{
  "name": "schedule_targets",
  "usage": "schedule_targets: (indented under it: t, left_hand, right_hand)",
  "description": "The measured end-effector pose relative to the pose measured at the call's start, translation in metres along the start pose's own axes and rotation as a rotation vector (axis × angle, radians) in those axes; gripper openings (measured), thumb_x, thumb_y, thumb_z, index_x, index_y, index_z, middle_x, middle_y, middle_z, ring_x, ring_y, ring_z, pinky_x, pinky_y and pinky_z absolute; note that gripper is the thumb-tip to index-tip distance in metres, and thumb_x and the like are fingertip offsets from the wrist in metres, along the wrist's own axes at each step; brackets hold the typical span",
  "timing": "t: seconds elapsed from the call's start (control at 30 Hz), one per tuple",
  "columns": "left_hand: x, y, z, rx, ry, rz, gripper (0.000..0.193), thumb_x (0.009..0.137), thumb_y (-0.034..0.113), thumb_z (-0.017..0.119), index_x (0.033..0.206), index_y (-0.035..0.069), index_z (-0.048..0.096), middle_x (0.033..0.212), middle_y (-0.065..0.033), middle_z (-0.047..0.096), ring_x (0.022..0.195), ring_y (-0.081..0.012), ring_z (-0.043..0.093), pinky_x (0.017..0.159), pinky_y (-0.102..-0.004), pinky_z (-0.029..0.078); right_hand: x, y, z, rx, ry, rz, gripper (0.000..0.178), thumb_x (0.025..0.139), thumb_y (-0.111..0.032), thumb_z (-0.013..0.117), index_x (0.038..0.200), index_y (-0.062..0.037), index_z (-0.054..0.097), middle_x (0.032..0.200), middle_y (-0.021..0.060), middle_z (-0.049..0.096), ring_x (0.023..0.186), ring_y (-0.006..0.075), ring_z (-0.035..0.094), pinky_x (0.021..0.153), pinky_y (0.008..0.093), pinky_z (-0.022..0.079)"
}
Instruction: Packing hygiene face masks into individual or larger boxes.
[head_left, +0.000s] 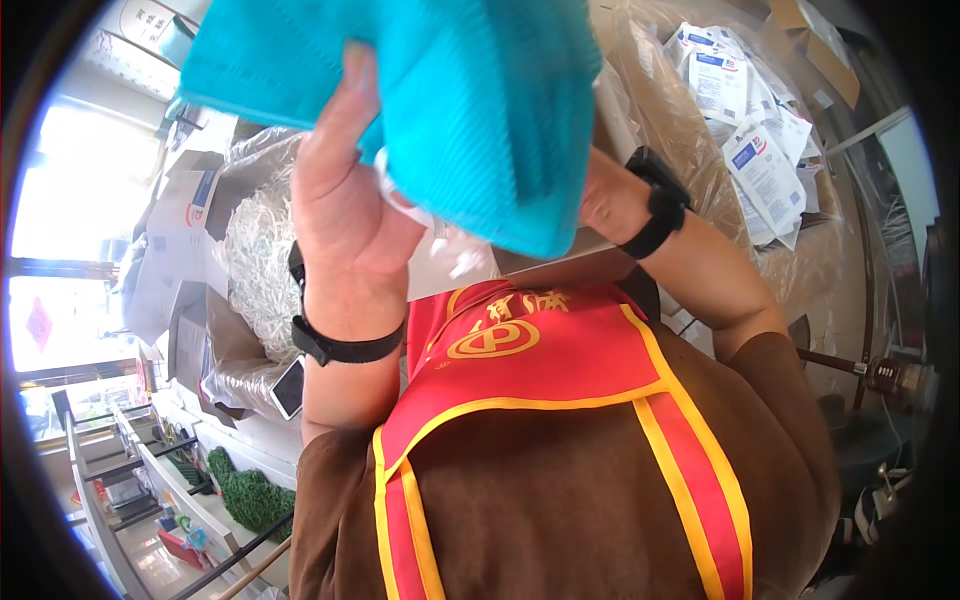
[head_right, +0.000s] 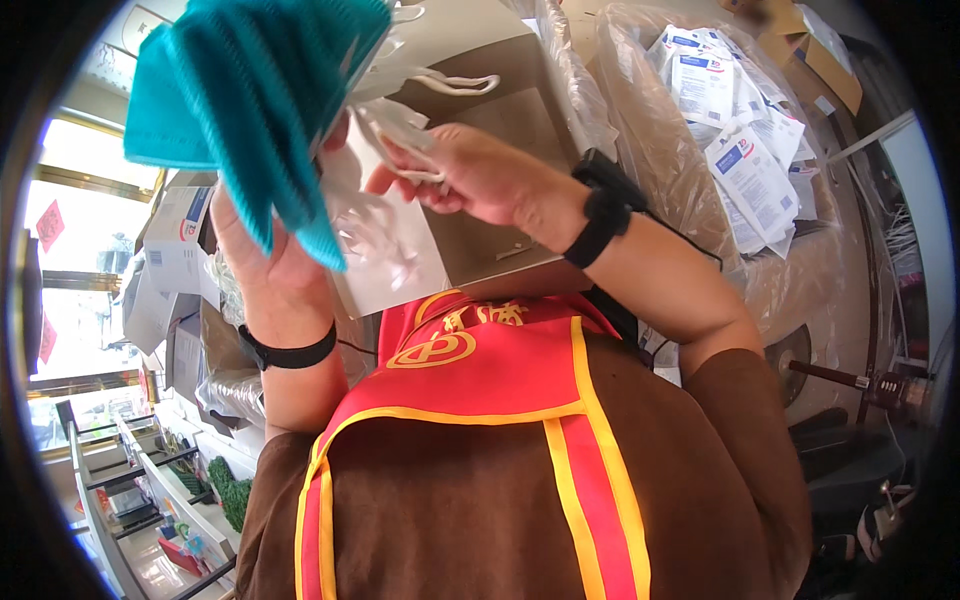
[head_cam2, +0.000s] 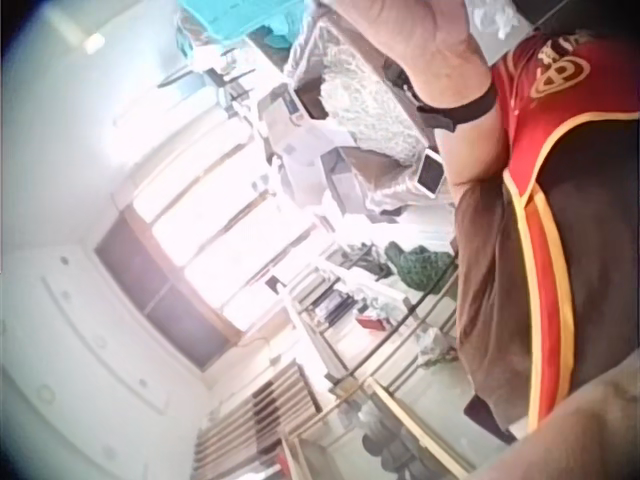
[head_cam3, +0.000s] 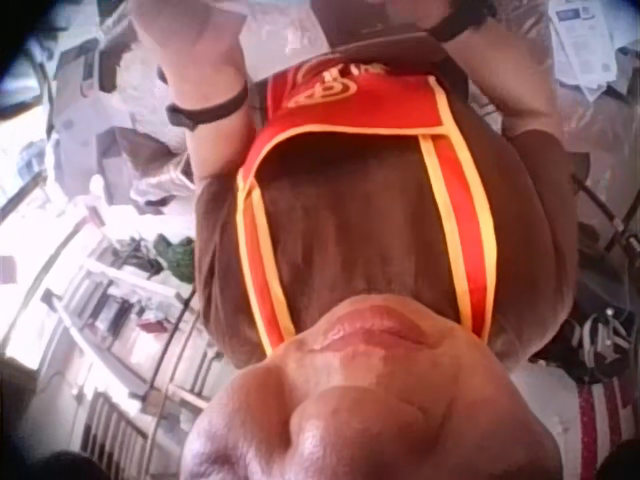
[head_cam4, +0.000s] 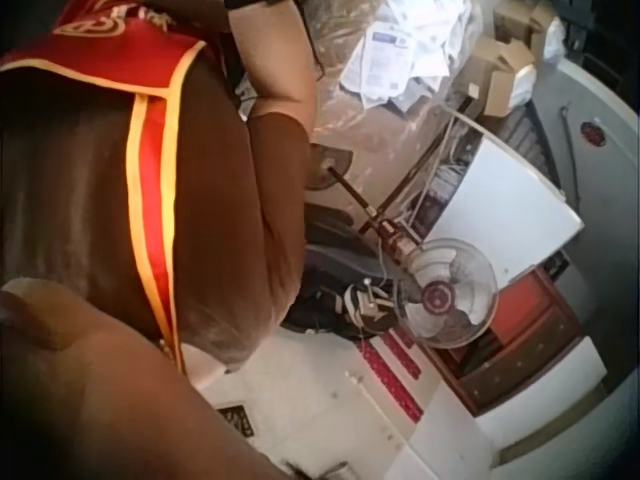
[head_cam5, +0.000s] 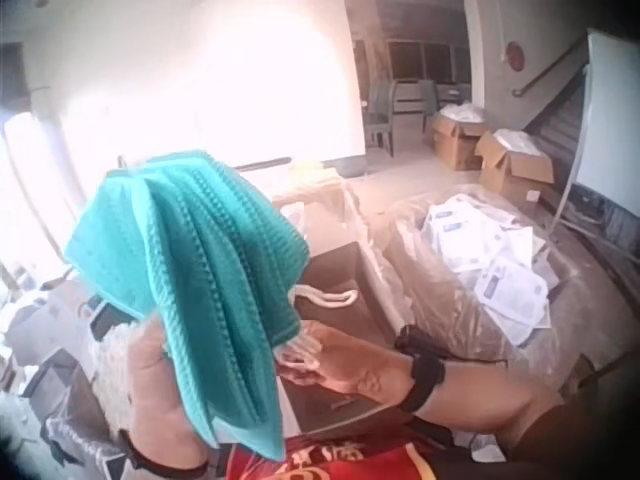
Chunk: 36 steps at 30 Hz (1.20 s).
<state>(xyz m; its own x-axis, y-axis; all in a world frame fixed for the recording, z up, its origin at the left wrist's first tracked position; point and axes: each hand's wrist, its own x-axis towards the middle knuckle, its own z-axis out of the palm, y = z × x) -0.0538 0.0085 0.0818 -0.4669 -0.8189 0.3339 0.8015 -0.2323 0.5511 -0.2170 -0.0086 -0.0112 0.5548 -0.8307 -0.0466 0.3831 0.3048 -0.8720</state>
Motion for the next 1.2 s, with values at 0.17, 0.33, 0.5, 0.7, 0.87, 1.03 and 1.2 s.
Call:
schedule_targets:
  t: [0.17, 0.33, 0.5, 0.7, 0.87, 1.03, 1.2]
  left_hand:
    - [0.020, 0.007, -0.021, 0.030, 0.012, -0.028, 0.031, 0.096, 0.018, 0.054, 0.118, -0.004, 0.056, 0.111, -0.0186, 0.064, 0.086, -0.0264, 0.067, 0.071, -0.0317, 0.059]
    - [0.026, 0.017, -0.031, 0.070, 0.059, 0.027, 0.030, 0.094, 0.019, 0.060, 0.119, 0.002, 0.054, 0.108, -0.0095, 0.067, 0.088, -0.0181, 0.068, 0.066, -0.0262, 0.058]
    - [0.031, 0.011, -0.021, 0.104, 0.258, 0.076, 0.024, 0.093, 0.023, 0.063, 0.108, 0.005, 0.058, 0.092, -0.0048, 0.068, 0.063, -0.0099, 0.062, 0.045, -0.0167, 0.044]
    - [0.036, 0.005, -0.021, 0.136, 0.385, 0.089, 0.036, 0.096, 0.030, 0.054, 0.107, -0.004, 0.060, 0.086, -0.0207, 0.064, 0.043, -0.0064, 0.050, 0.039, -0.0165, 0.043]
    - [0.033, 0.021, -0.038, 0.046, 0.385, 0.097, 0.029, 0.094, 0.027, 0.058, 0.104, 0.000, 0.061, 0.086, -0.0150, 0.066, 0.047, -0.0084, 0.053, 0.040, -0.0175, 0.042]
    - [0.025, 0.046, -0.060, 0.008, 0.222, 0.040, 0.028, 0.096, 0.025, 0.057, 0.106, -0.001, 0.060, 0.084, -0.0135, 0.067, 0.055, -0.0129, 0.059, 0.041, -0.0196, 0.046]
    - [0.011, 0.039, -0.056, -0.021, 0.254, 0.013, 0.029, 0.095, 0.020, 0.056, 0.114, -0.002, 0.057, 0.096, -0.0160, 0.066, 0.075, -0.0244, 0.065, 0.051, -0.0269, 0.054]
  right_hand:
    - [-0.007, 0.016, 0.021, 0.069, -0.071, -0.027, 0.075, 0.092, -0.066, 0.043, 0.095, 0.0049, 0.067, 0.077, 0.0049, 0.061, 0.056, 0.0060, 0.038, 0.047, 0.0205, 0.027]
    - [-0.016, 0.016, 0.025, 0.097, -0.206, 0.115, 0.095, 0.085, -0.081, 0.028, 0.099, 0.0050, 0.066, 0.075, 0.0040, 0.058, 0.062, 0.0055, 0.039, 0.048, 0.0205, 0.026]
    - [-0.014, 0.025, 0.024, 0.088, -0.216, 0.014, 0.070, 0.088, -0.065, 0.053, 0.097, 0.0026, 0.067, 0.071, -0.0013, 0.053, 0.060, 0.0039, 0.038, 0.048, 0.0205, 0.026]
    - [-0.009, 0.021, 0.033, -0.178, -0.256, -0.032, 0.027, 0.088, -0.029, 0.070, 0.098, -0.0046, 0.065, 0.083, 0.0006, 0.063, 0.069, 0.0045, 0.052, 0.061, 0.0201, 0.040]
    - [-0.022, 0.018, 0.048, -0.229, -0.280, 0.056, 0.031, 0.089, -0.034, 0.066, 0.092, -0.0029, 0.068, 0.070, -0.0037, 0.056, 0.064, 0.0033, 0.048, 0.058, 0.0203, 0.037]
    - [-0.057, 0.028, 0.016, -0.052, -0.076, 0.218, 0.037, 0.097, -0.037, 0.053, 0.078, -0.0060, 0.060, 0.060, -0.0046, 0.046, 0.050, 0.0022, 0.035, 0.046, 0.0195, 0.026]
    - [-0.071, 0.013, 0.004, 0.013, -0.165, 0.186, 0.034, 0.099, -0.035, 0.050, 0.080, -0.0071, 0.058, 0.068, -0.0037, 0.049, 0.054, 0.0020, 0.036, 0.048, 0.0186, 0.029]
